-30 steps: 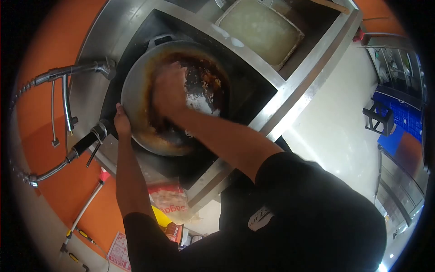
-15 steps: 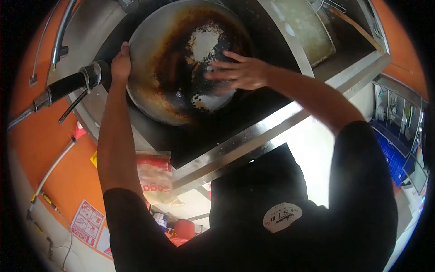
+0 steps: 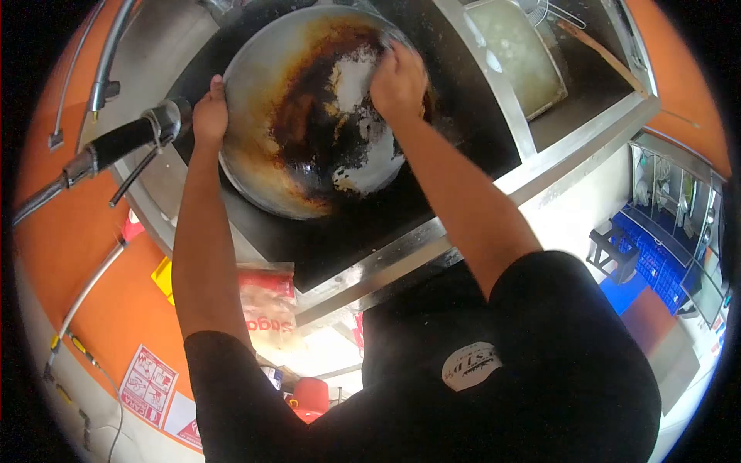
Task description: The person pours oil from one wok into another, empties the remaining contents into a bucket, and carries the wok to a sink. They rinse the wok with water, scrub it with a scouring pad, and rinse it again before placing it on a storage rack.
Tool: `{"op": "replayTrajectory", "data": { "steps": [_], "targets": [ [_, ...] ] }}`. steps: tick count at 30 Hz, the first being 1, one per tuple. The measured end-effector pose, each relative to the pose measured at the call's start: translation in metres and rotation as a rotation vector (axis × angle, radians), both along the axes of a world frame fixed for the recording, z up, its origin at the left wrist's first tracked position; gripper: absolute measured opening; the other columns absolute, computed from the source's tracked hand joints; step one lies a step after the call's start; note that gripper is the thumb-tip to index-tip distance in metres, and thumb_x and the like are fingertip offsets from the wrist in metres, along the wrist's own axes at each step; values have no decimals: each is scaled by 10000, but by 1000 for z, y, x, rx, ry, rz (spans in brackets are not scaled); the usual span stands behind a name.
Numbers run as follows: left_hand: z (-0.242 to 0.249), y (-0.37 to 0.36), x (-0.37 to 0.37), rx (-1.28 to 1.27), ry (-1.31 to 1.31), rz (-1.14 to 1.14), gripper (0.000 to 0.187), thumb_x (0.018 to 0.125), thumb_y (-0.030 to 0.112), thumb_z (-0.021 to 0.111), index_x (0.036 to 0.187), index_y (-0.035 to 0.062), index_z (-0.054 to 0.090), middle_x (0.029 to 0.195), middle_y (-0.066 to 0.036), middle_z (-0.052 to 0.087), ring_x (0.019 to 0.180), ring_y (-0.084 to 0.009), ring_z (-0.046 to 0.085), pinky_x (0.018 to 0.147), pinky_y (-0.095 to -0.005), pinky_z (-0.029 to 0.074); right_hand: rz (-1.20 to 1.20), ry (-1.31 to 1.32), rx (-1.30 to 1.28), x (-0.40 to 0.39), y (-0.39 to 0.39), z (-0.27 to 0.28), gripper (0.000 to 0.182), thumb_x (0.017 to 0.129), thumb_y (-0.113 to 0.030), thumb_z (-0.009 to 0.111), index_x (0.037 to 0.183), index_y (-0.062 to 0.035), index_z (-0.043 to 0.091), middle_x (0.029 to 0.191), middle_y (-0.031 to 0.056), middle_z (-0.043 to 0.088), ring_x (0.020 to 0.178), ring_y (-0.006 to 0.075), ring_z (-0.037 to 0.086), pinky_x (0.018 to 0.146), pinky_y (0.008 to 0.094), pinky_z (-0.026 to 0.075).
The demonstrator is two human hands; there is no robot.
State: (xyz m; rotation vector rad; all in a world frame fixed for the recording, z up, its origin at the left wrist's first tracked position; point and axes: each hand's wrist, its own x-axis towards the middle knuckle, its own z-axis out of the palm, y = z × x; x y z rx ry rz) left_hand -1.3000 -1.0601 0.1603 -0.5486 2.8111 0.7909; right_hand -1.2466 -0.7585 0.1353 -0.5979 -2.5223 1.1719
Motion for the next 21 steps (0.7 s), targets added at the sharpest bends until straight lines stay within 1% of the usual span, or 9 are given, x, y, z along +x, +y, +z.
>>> {"op": "replayTrajectory", "data": {
  "steps": [4, 6, 8, 10, 13, 15, 18, 20, 21],
  "targets": [
    [19, 9, -1, -6, -9, -35, 753, 918, 605, 270, 919, -62, 619, 956, -281, 611, 929, -427, 562, 858, -432, 401, -665, -433, -454, 27, 16, -14, 398, 879, -193, 433, 1219, -4, 518, 1234, 226, 498, 1074, 367, 534, 965, 415, 399],
    [21, 13, 1, 55, -20, 3, 778, 908, 633, 254, 1017, -41, 627, 1017, -302, 594, 1011, -445, 543, 889, -433, 403, -615, -532, -593, 6, 32, -10, 385, 859, -172, 453, 1174, 31, 539, 1221, 234, 508, 1049, 353, 550, 919, 400, 427],
    [23, 13, -2, -33, -4, -54, 781, 907, 635, 249, 1031, -41, 619, 1030, -293, 595, 1021, -440, 541, 895, -427, 401, 347, -722, 293, -37, 38, -12, 313, 837, -160, 476, 1073, 2, 604, 1186, 207, 536, 1072, 337, 532, 903, 465, 409],
    [14, 13, -1, -46, 107, -37, 733, 931, 573, 295, 766, -63, 620, 720, -226, 610, 775, -347, 588, 741, -470, 409, 115, -198, 310, -35, -24, 19, 275, 859, -217, 470, 952, -19, 637, 1104, 189, 577, 1039, 360, 539, 918, 470, 401],
    [18, 15, 2, 53, 31, 30, 712, 932, 571, 296, 865, -44, 648, 820, -225, 630, 888, -310, 606, 816, -436, 410, 319, 151, 429, 8, -69, 59, 225, 852, -232, 497, 942, -109, 663, 1085, 151, 584, 1092, 346, 497, 916, 518, 364],
    [33, 23, 12, 137, 47, 20, 719, 927, 584, 285, 948, -43, 637, 905, -239, 626, 974, -318, 586, 877, -421, 391, 868, 426, 361, 29, -64, 62, 190, 843, -273, 534, 913, -175, 682, 1106, 124, 570, 1126, 333, 458, 902, 509, 355],
    [18, 11, 7, 129, 14, 76, 780, 917, 612, 233, 1153, -56, 560, 1093, -272, 583, 1147, -360, 508, 1020, -387, 315, 731, 251, 491, -50, -22, 28, 203, 853, -326, 534, 885, -202, 692, 1131, 108, 548, 1109, 327, 451, 874, 472, 373],
    [18, 12, -3, -9, -51, -27, 793, 919, 610, 194, 1167, -54, 551, 1112, -274, 577, 1145, -412, 489, 1035, -402, 302, 305, -78, 209, -92, -11, 12, 285, 847, -250, 536, 1027, -33, 576, 1048, 188, 504, 1002, 363, 443, 768, 491, 389],
    [6, 2, -15, -7, -34, -10, 793, 919, 610, 194, 1167, -54, 551, 1112, -274, 577, 1145, -412, 489, 1035, -402, 302, 383, 57, 166, -82, -27, 22, 243, 837, -246, 556, 969, -48, 601, 1037, 179, 509, 991, 367, 442, 782, 489, 381]
  ]
}}
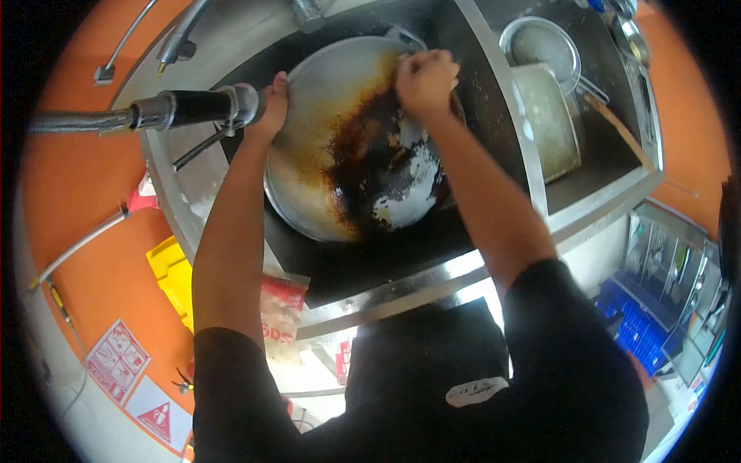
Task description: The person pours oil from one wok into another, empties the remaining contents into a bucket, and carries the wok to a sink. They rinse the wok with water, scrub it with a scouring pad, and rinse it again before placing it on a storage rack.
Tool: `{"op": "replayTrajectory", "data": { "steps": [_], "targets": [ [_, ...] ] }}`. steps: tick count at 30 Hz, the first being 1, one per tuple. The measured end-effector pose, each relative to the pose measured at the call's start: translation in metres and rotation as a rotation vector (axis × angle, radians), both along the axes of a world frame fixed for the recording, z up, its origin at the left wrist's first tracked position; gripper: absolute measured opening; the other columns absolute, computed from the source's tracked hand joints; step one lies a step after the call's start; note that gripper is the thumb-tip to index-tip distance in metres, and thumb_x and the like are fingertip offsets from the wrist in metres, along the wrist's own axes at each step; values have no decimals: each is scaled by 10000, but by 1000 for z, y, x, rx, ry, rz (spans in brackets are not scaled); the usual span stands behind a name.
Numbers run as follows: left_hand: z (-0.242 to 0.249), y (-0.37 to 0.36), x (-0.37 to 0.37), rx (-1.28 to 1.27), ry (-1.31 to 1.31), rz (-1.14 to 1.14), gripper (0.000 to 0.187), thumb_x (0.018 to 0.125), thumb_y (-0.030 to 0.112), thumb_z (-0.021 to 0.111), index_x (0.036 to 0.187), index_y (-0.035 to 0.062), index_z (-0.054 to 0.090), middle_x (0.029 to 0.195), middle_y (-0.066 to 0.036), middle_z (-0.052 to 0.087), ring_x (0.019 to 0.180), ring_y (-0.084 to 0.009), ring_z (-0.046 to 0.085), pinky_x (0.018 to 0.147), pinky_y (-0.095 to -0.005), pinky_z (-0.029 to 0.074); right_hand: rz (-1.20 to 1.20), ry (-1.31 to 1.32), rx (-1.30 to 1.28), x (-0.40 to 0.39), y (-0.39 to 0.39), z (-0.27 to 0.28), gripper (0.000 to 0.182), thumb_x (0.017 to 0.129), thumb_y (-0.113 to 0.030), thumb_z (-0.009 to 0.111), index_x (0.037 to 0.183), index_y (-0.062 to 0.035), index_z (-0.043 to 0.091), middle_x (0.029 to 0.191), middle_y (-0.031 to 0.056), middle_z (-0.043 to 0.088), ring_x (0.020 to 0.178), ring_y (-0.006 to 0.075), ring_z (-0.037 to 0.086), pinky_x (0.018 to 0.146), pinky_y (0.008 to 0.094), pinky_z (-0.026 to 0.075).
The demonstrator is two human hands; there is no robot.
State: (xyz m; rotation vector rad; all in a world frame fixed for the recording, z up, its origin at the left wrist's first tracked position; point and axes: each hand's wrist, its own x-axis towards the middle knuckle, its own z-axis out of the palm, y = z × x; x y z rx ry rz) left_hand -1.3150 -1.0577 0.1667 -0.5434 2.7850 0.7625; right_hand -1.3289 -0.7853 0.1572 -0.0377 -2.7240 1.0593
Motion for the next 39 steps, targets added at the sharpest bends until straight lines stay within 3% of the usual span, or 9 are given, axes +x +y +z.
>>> {"op": "replayTrajectory", "data": {
  "steps": [6, 9, 14, 20, 23, 25, 27, 34, 39],
  "targets": [
    [-34, -18, 0, 67, -34, -74, 747, 929, 587, 213, 960, -19, 650, 954, -264, 622, 1024, -410, 553, 955, -429, 352, 701, 67, 172, 71, -30, 28, 171, 770, -254, 669, 732, -88, 660, 893, 122, 563, 950, 360, 482, 789, 484, 385],
    [-47, -15, 5, 54, 152, -54, 750, 936, 575, 218, 816, -17, 662, 828, -246, 629, 943, -402, 577, 902, -431, 374, 17, -85, 40, -12, 1, 17, 142, 784, -206, 670, 743, -71, 692, 891, 136, 620, 818, 303, 567, 754, 415, 446],
    [-50, -18, 13, -50, 345, -59, 685, 943, 526, 297, 685, -20, 620, 640, -205, 583, 739, -382, 581, 798, -450, 410, 349, 291, 105, 86, -39, 23, 120, 755, -210, 703, 712, -99, 693, 826, 116, 574, 780, 306, 555, 727, 419, 440],
    [-59, -21, 9, -164, 483, -87, 646, 930, 520, 349, 749, -30, 633, 733, -258, 586, 793, -414, 574, 789, -483, 406, -123, -335, 62, -22, 5, 19, 98, 801, -191, 631, 788, -101, 667, 962, 118, 592, 924, 303, 561, 826, 424, 429],
    [-65, -20, 13, -77, 407, -12, 676, 922, 561, 324, 875, -35, 639, 868, -269, 612, 892, -414, 571, 853, -472, 386, 275, 60, -75, 37, -61, 9, 152, 812, -187, 540, 840, -63, 623, 941, 156, 585, 929, 303, 561, 862, 426, 427],
    [-29, -3, 14, 109, 213, 31, 709, 920, 586, 293, 1006, -35, 623, 987, -254, 622, 1005, -392, 557, 935, -440, 353, 529, 298, 536, 112, -99, 59, 161, 732, -158, 549, 856, -100, 634, 968, 152, 587, 948, 280, 553, 852, 417, 424],
    [13, 16, 26, 128, 129, -6, 722, 922, 590, 276, 1060, -35, 609, 1031, -240, 624, 1053, -376, 547, 974, -418, 334, 907, 538, 79, 132, -76, 57, 163, 728, -172, 560, 853, -106, 640, 995, 152, 589, 960, 290, 551, 832, 448, 424],
    [29, 23, 38, 52, 173, 27, 672, 939, 543, 277, 1035, -24, 625, 1006, -245, 619, 1042, -405, 539, 949, -432, 363, 88, 15, 640, 38, 67, 62, 241, 850, -294, 570, 1033, -166, 661, 1295, 146, 471, 1143, 355, 471, 918, 643, 263],
    [45, 40, 53, -63, 238, 72, 631, 940, 527, 293, 1025, 4, 636, 992, -239, 622, 1008, -414, 550, 920, -451, 381, 152, -12, 166, -28, 162, 129, 273, 811, -265, 594, 1008, -85, 650, 1191, 173, 554, 1088, 340, 522, 904, 461, 400]
  ]
}}
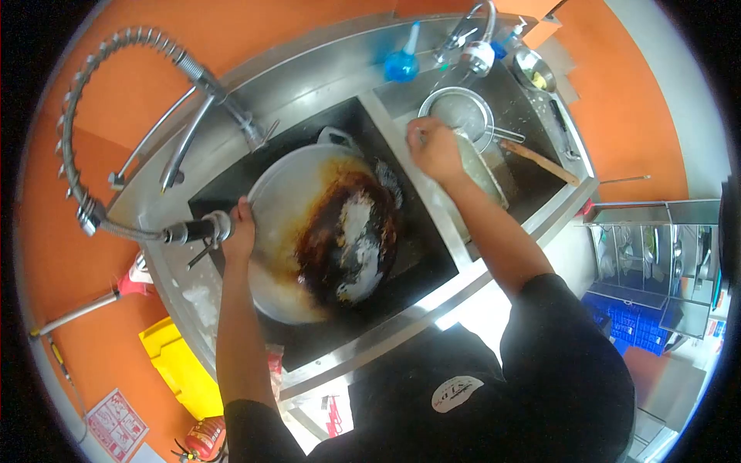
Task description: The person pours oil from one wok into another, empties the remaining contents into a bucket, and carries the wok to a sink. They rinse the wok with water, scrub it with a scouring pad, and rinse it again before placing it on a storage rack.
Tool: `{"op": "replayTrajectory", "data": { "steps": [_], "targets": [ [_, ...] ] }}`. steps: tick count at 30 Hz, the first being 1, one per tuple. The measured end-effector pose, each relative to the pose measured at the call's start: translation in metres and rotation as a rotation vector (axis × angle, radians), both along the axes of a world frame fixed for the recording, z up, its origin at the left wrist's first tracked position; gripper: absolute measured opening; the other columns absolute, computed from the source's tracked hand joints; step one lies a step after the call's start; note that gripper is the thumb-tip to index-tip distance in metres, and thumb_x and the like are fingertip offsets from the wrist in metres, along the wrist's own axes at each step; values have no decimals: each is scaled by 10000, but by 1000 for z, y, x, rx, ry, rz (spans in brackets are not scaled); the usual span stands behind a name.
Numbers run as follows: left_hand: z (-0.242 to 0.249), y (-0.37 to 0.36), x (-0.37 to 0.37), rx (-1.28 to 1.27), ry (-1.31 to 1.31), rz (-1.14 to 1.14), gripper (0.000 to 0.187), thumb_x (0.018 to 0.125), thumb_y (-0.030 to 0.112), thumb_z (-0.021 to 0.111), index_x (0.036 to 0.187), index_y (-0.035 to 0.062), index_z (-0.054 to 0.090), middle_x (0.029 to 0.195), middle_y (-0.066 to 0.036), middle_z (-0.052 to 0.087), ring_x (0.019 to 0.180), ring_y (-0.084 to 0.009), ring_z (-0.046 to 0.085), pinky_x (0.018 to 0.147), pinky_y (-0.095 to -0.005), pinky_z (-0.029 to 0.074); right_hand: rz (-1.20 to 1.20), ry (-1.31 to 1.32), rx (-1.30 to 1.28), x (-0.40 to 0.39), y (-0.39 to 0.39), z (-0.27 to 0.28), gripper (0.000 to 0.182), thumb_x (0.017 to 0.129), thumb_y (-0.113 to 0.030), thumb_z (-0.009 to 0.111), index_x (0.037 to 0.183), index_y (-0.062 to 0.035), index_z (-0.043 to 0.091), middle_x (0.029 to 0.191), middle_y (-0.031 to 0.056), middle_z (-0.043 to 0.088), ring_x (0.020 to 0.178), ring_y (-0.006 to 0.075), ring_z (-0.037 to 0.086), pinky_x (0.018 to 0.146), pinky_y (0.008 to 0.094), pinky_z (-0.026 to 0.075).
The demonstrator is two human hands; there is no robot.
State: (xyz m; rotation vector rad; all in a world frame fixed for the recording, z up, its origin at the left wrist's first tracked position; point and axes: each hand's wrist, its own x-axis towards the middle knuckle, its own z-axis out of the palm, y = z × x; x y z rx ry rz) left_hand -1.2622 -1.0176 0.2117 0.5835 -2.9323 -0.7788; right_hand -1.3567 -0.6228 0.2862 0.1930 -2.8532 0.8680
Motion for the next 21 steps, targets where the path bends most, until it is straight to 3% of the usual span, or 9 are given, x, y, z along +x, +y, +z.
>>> {"op": "replayTrajectory", "data": {
  "steps": [1, 3, 7, 9, 12, 13, 14, 16, 21],
  "targets": [
    [10, 6, 3, 14, -24, 36, 622, 938, 530, 298, 1021, 16, 638, 989, -234, 624, 1005, -404, 556, 907, -449, 392, -147, -174, -180, -23, 24, -2, 274, 798, -253, 600, 1000, -74, 649, 1100, 181, 607, 995, 351, 580, 848, 425, 451],
    [22, 19, 7, 17, -47, 85, 613, 936, 533, 303, 1018, 27, 640, 987, -228, 626, 1002, -394, 563, 894, -446, 402, -311, 50, -81, -85, 78, -23, 297, 776, -231, 599, 995, -34, 636, 983, 213, 632, 887, 383, 608, 776, 440, 480],
    [35, 40, 5, -30, -56, 236, 593, 928, 541, 319, 995, 51, 646, 927, -221, 635, 952, -380, 586, 857, -436, 427, -666, 239, -309, -232, 166, -44, 424, 742, -299, 646, 1014, 22, 590, 988, 226, 619, 921, 369, 599, 828, 413, 468],
    [46, 47, 10, -72, -62, 216, 585, 934, 536, 300, 1004, 64, 638, 912, -227, 632, 940, -393, 585, 833, -444, 437, -517, 257, -471, -290, 189, -45, 486, 778, -327, 662, 1113, 13, 571, 1061, 188, 610, 922, 299, 608, 846, 356, 462],
    [39, 42, 14, -224, -77, 210, 584, 942, 520, 277, 1009, 60, 631, 947, -229, 628, 948, -405, 576, 833, -461, 433, -190, -32, -919, -321, 190, -40, 366, 871, -280, 607, 1129, -20, 589, 857, 71, 645, 709, 115, 582, 636, 266, 483],
    [44, 43, 17, -239, -94, 242, 584, 942, 520, 277, 1009, 60, 631, 947, -229, 628, 948, -405, 576, 833, -461, 433, -235, 58, -621, -318, 191, -38, 285, 867, -311, 598, 1035, -86, 650, 833, 76, 667, 711, 162, 619, 653, 305, 495],
    [47, 48, 16, -206, -102, 249, 580, 945, 512, 271, 1011, 60, 629, 976, -232, 622, 955, -412, 571, 840, -468, 429, -219, 41, -628, -311, 193, -43, 285, 867, -311, 598, 1035, -86, 650, 833, 76, 667, 711, 162, 619, 653, 305, 495],
    [51, 53, 12, -179, -91, 254, 577, 948, 504, 265, 1014, 61, 628, 1004, -235, 617, 961, -419, 565, 847, -475, 425, -205, 431, -164, -305, 205, -39, 238, 878, -320, 551, 952, -132, 675, 837, 128, 676, 749, 270, 652, 679, 379, 501],
    [56, 57, 14, -185, -129, 313, 604, 938, 530, 248, 1067, 69, 618, 1077, -238, 598, 1024, -424, 539, 897, -470, 408, -121, 234, 34, -263, 228, -57, 281, 901, -320, 468, 1024, -142, 647, 871, 214, 639, 825, 384, 620, 741, 428, 490]
  ]
}}
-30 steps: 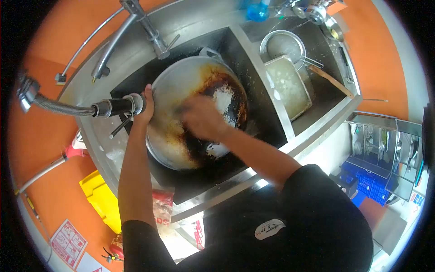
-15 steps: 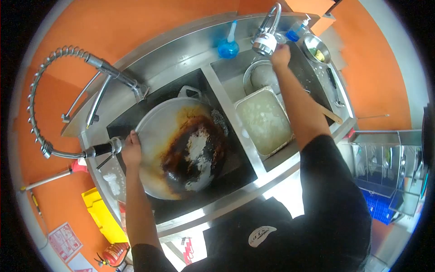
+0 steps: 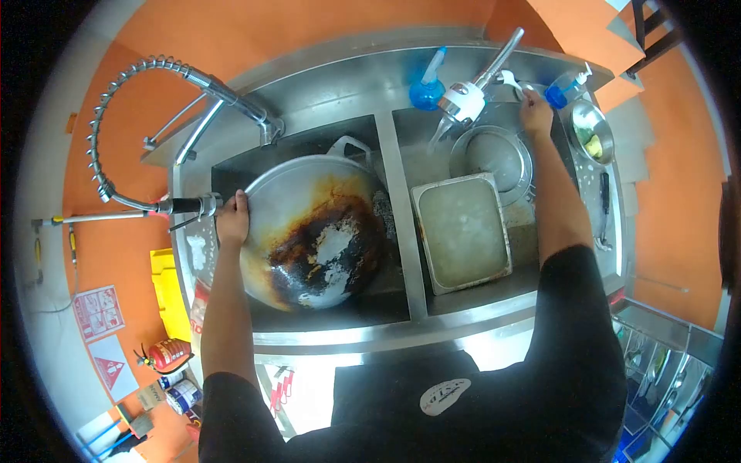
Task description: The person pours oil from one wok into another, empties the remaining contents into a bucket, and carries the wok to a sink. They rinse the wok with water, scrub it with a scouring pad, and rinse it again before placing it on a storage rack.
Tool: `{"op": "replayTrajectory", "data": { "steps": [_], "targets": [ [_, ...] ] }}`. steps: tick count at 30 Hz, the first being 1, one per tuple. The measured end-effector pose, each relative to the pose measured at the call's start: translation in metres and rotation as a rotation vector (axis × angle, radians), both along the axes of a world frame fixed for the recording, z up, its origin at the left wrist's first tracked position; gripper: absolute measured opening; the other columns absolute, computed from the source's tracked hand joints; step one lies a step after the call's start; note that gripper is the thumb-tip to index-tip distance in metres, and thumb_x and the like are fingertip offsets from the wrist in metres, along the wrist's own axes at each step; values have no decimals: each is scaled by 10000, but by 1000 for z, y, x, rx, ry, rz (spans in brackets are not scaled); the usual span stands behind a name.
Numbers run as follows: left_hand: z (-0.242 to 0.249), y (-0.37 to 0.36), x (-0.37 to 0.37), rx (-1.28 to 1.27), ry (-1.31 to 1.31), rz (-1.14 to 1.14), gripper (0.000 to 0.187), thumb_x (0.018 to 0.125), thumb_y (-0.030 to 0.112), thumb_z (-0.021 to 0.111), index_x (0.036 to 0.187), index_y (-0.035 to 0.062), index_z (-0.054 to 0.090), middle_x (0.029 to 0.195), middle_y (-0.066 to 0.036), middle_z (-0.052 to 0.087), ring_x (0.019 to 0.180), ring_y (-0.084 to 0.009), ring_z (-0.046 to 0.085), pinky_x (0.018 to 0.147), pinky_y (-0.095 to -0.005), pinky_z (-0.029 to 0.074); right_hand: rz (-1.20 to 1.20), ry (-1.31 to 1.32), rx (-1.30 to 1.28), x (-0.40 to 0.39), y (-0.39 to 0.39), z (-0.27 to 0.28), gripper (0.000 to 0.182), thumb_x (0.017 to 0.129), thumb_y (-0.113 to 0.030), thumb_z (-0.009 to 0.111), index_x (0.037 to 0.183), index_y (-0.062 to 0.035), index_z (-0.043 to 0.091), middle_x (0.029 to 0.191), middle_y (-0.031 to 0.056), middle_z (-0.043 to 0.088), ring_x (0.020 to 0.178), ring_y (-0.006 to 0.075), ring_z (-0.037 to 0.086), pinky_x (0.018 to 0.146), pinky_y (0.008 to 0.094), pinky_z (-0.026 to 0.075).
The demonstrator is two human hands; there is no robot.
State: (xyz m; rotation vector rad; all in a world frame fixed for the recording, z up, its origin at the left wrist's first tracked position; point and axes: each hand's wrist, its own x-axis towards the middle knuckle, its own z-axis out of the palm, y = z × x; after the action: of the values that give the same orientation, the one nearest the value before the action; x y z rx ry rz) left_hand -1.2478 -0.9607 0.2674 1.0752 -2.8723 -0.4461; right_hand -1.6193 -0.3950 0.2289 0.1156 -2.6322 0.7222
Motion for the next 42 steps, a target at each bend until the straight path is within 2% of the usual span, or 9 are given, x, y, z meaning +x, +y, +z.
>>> {"op": "replayTrajectory", "data": {
  "steps": [2, 6, 14, 18, 25, 27, 31, 37, 42],
  "targets": [
    [2, 2, -2, -5, -19, 8, 616, 936, 535, 238, 1080, 68, 613, 1080, -242, 595, 1030, -422, 537, 909, -469, 405, -66, -64, -20, 33, -21, 19, 370, 926, -381, 432, 1050, -94, 630, 960, 195, 651, 852, 347, 636, 759, 421, 492],
    [-8, -9, -2, 6, -54, 3, 627, 924, 544, 247, 1092, 64, 613, 1085, -267, 584, 1061, -406, 530, 923, -462, 402, 247, -295, -1396, 157, -127, 125, 499, 966, -441, 337, 1190, -18, 477, 1141, 157, 583, 944, 276, 590, 767, 457, 494],
    [-8, -10, -2, 43, -10, 10, 587, 910, 537, 271, 1095, 91, 605, 1127, -229, 579, 1062, -384, 543, 918, -446, 417, 210, -186, -1136, 155, -238, 138, 444, 983, -324, 240, 809, -38, 532, 726, 80, 598, 645, 195, 524, 635, 310, 413],
    [-2, -3, -1, 26, -24, 44, 574, 894, 545, 291, 1104, 106, 595, 1163, -196, 572, 1089, -359, 537, 929, -442, 416, 199, -184, -977, 146, -257, 124, 394, 977, -325, 247, 870, -52, 511, 778, 75, 592, 682, 198, 518, 644, 323, 415],
    [3, 4, -4, 51, -64, 19, 569, 869, 546, 369, 1144, 91, 570, 1223, -203, 533, 1124, -363, 517, 938, -464, 405, 253, -357, -1469, 169, -256, 133, 319, 955, -382, 296, 994, -115, 466, 907, 58, 543, 856, 213, 501, 750, 412, 426],
    [3, 9, -4, 14, -49, 27, 572, 869, 530, 358, 1161, 81, 558, 1234, -182, 533, 1142, -339, 507, 948, -472, 384, 282, -468, -1910, 175, -260, 131, 328, 948, -373, 329, 988, -86, 482, 905, 83, 546, 870, 226, 501, 805, 427, 433],
    [9, 18, -3, -16, -61, 55, 590, 865, 510, 348, 1199, 58, 530, 1260, -150, 524, 1191, -311, 471, 984, -480, 330, 90, -958, -2179, 165, -276, 87, 276, 943, -275, 366, 908, -44, 513, 841, 111, 549, 708, 211, 516, 638, 338, 483],
    [6, 25, -17, -64, -113, 118, 614, 862, 542, 363, 1244, 80, 499, 1295, -167, 490, 1224, -347, 432, 1009, -499, 315, 336, -1281, -1942, 152, -308, 26, 122, 896, -42, 381, 833, -38, 485, 758, 79, 520, 587, 131, 450, 471, 245, 389],
    [4, 34, -22, -112, -87, 131, 611, 857, 520, 355, 1225, 58, 513, 1287, -192, 485, 1228, -354, 421, 1012, -474, 308, 236, -1131, -1701, 165, -308, 55, 85, 859, 7, 417, 862, -21, 497, 750, 76, 515, 604, 138, 472, 454, 244, 371]
  ]
}}
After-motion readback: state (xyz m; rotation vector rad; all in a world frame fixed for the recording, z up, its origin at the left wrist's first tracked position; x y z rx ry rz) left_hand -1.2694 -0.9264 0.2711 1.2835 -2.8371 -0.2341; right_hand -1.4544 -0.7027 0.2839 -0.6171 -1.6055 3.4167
